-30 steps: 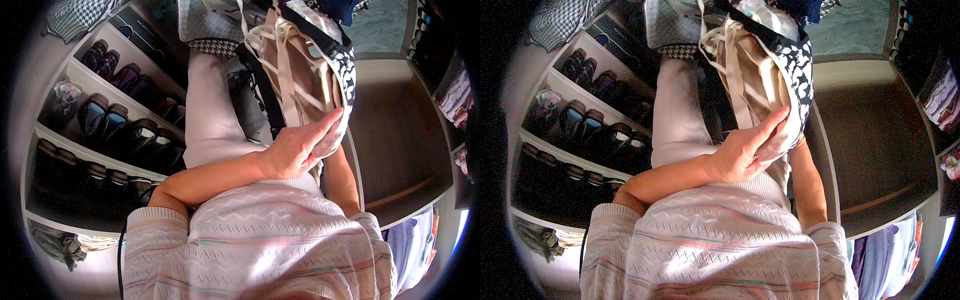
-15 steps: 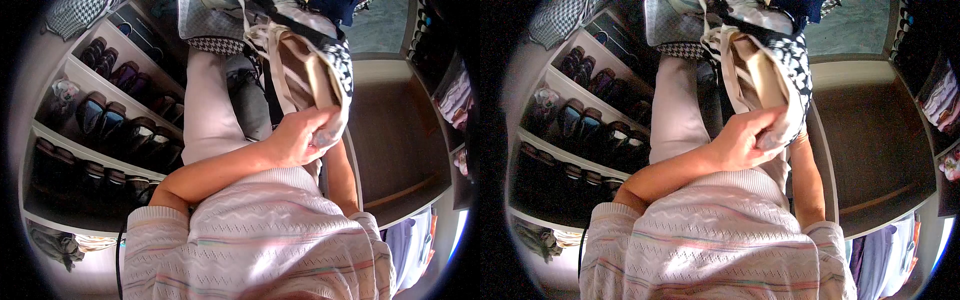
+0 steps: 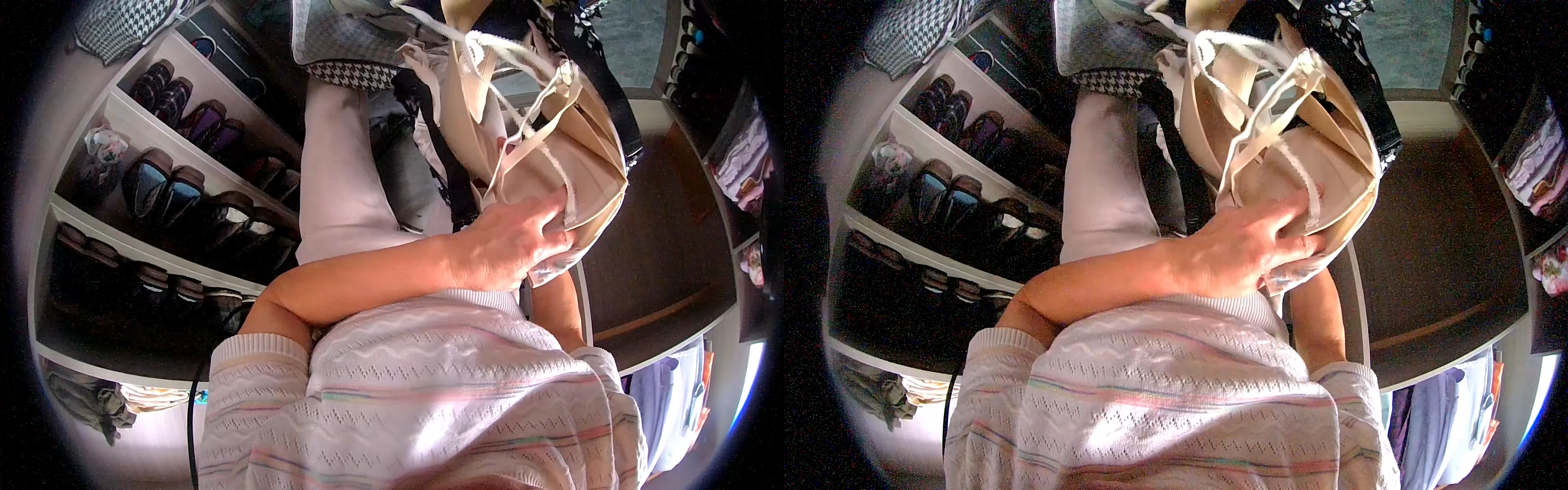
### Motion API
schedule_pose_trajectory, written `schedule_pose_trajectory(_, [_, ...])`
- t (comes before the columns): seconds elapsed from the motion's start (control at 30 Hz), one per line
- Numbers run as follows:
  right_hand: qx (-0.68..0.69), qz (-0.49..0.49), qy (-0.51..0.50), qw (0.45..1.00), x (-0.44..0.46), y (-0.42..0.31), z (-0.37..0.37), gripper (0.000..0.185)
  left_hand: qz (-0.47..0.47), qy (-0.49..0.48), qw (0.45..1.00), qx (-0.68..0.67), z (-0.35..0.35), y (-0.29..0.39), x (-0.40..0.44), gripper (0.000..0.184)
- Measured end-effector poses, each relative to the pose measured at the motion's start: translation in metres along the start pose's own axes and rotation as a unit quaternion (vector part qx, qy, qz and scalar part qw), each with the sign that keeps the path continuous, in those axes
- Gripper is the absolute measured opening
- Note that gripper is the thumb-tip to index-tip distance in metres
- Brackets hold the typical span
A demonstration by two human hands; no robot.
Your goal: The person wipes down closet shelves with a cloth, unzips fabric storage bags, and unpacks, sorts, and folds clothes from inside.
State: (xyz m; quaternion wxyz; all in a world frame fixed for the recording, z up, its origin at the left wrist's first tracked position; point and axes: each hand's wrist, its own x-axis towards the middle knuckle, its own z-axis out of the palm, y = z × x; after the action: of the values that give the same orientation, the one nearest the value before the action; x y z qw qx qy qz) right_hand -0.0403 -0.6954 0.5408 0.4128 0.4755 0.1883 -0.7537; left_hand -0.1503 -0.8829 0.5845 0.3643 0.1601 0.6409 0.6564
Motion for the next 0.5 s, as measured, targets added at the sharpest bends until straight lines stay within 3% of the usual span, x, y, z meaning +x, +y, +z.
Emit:
schedule_pose_trajectory(0.1, [-0.012,-0.008,-0.012,1.000,0.010,-0.009,-0.004,0.067,-0.009,0.022,1.000,-0.006,-0.012,0.003,0.000,0.045])
schedule_pose_trajectory(0.33, [-0.131,-0.020,-0.008,0.991,-0.002,-0.036,0.020,0.069,-0.074,0.164,0.953,-0.242,-0.045,-0.017,-0.013,0.041])
schedule_pose_trajectory(0.4, [-0.214,-0.043,0.063,0.974,-0.014,-0.038,0.018,0.066,-0.187,0.157,0.852,-0.462,-0.051,-0.017,-0.020,0.045])
schedule_pose_trajectory(0.5, [-0.306,-0.109,0.150,0.934,-0.033,-0.048,0.036,0.056,-0.261,0.194,0.773,-0.545,-0.061,-0.021,-0.032,0.051])
